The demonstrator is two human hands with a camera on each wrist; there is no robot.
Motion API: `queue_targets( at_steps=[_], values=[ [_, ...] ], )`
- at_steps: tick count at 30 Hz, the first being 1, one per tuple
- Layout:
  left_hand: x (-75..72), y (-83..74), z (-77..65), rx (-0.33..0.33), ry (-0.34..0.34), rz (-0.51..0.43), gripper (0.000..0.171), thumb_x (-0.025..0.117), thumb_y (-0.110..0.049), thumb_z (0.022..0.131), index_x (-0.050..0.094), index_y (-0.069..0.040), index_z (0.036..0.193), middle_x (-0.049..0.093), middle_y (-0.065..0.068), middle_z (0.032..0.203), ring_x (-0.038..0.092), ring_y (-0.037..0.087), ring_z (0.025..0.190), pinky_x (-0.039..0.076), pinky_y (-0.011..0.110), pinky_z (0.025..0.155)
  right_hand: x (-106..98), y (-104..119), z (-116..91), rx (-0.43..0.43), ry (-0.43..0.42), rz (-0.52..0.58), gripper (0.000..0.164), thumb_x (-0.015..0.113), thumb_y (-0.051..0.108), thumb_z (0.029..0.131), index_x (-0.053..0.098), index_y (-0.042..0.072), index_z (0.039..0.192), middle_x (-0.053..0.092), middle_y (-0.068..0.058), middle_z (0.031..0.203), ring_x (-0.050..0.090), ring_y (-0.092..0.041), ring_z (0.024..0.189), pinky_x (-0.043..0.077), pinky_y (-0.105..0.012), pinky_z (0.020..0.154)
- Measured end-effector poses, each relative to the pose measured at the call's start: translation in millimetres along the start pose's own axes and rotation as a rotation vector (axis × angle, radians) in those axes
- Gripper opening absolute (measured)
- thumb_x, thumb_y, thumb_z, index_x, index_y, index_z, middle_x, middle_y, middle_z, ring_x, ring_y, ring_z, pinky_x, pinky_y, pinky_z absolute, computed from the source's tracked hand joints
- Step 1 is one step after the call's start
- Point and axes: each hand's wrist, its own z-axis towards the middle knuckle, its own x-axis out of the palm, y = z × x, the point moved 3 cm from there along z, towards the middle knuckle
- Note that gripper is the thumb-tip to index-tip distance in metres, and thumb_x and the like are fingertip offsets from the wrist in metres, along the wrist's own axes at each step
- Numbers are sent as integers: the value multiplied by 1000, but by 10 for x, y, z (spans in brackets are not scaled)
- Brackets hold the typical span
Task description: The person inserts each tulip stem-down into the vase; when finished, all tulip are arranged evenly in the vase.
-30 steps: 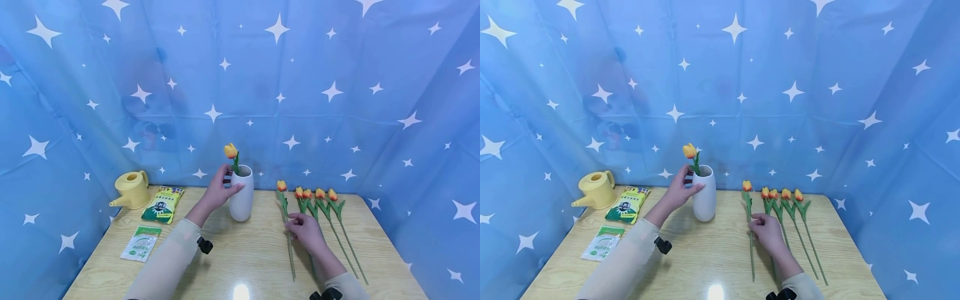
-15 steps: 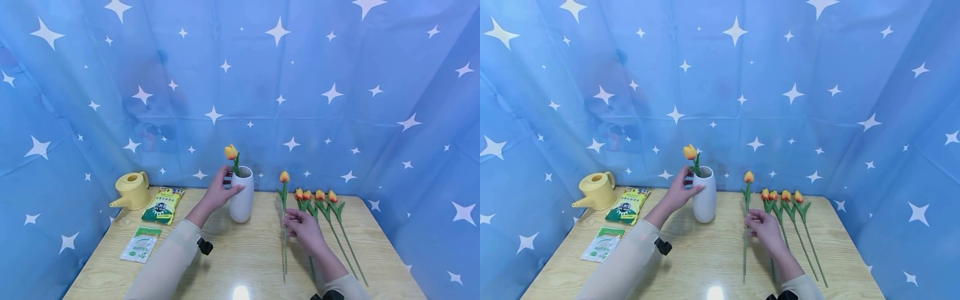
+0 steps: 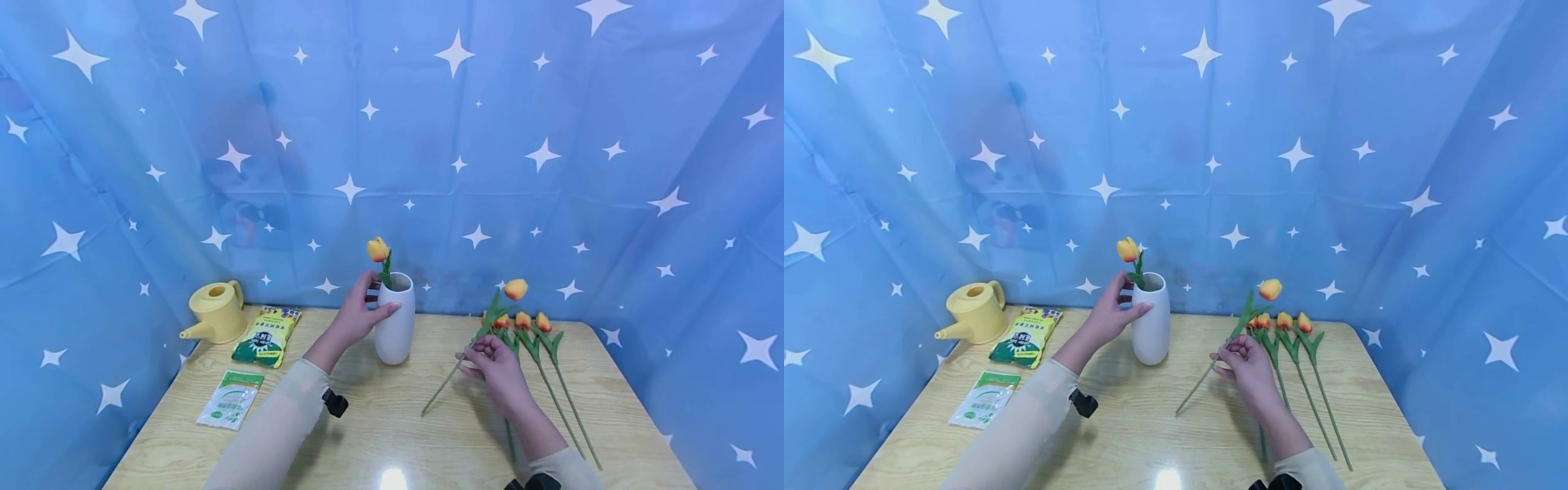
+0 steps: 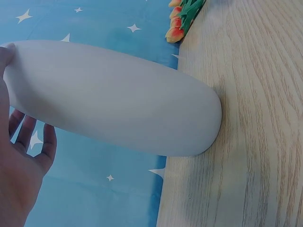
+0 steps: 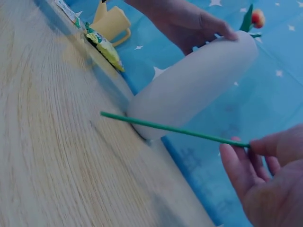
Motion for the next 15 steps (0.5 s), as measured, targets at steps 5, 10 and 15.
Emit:
queue_targets(
  at_steps=[5,10,15],
  values=[
    [3,1,2,8,3,-5,59,84,-44,101,52,-18,143,61,9,138,64,41,128,58,60,104,-2,56,2,-32,-45,30,20,68,-1,109,54,-3,123,73,-9,111,80,-20,106,66,-41,93],
    [6,-2,-1,12,3,-3,58,84,-44,101,52,-18,142,61,9,138,64,41,129,58,61,106,1,128,0,-63,-81,18,24,69,2,109,57,-7,128,77,-11,116,80,-18,104,66,-39,91],
    [6,-11,-7,11,-1,-2,57,84,-43,101,53,-17,141,61,9,138,64,40,129,57,60,106,6,209,-4,-98,-106,9,28,70,6,110,57,-8,131,78,-9,113,80,-18,105,66,-39,93]
  ],
)
